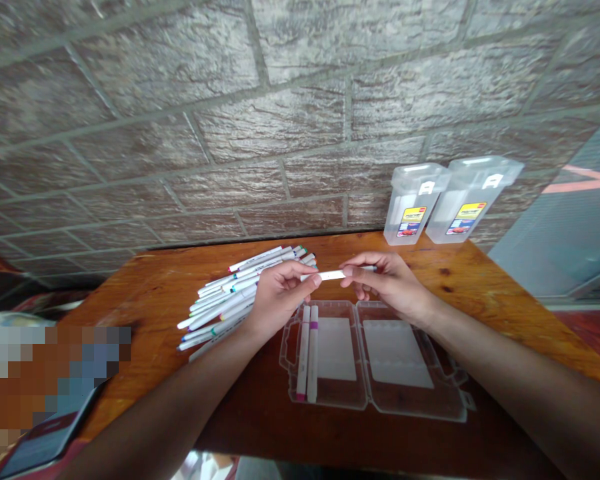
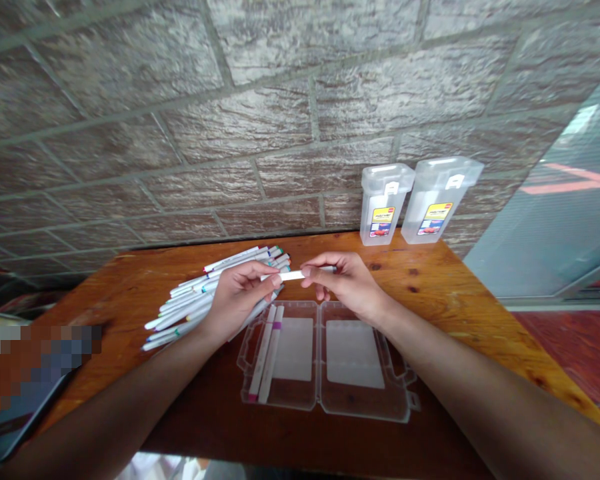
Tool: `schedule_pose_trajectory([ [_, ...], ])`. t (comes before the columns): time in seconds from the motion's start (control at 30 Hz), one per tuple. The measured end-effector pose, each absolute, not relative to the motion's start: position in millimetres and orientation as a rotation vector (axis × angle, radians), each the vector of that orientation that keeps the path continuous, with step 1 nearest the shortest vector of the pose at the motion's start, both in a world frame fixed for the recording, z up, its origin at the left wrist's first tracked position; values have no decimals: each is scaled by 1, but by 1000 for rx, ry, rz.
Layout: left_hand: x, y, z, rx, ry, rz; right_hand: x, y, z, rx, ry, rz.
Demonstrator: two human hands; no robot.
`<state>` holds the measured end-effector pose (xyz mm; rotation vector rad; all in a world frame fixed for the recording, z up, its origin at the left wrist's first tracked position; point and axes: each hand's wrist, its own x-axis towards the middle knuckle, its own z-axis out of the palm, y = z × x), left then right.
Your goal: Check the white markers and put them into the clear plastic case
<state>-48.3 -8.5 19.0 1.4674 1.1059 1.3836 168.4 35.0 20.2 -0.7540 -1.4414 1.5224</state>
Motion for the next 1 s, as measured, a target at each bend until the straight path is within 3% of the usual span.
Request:
schedule_pose_trajectory([
  [0.23,-47,-8,20,1479,1098,1357,168,31,24,-778,-1557,1424],
  [0.43,-44,-11,19,1514,1105,1363,166,24,18,-822,-1790,963],
  [0.67,-42,-17,16,1658,1138,1346,166,19,15,-862,-1942,716],
  [0.83,-40,-19,18,1632,1074,1329,166,19,16,-849,-1942,713],
  [1.0,-41,-19,19,1638,1094,1331,165,20,13,-813,-1889,921],
])
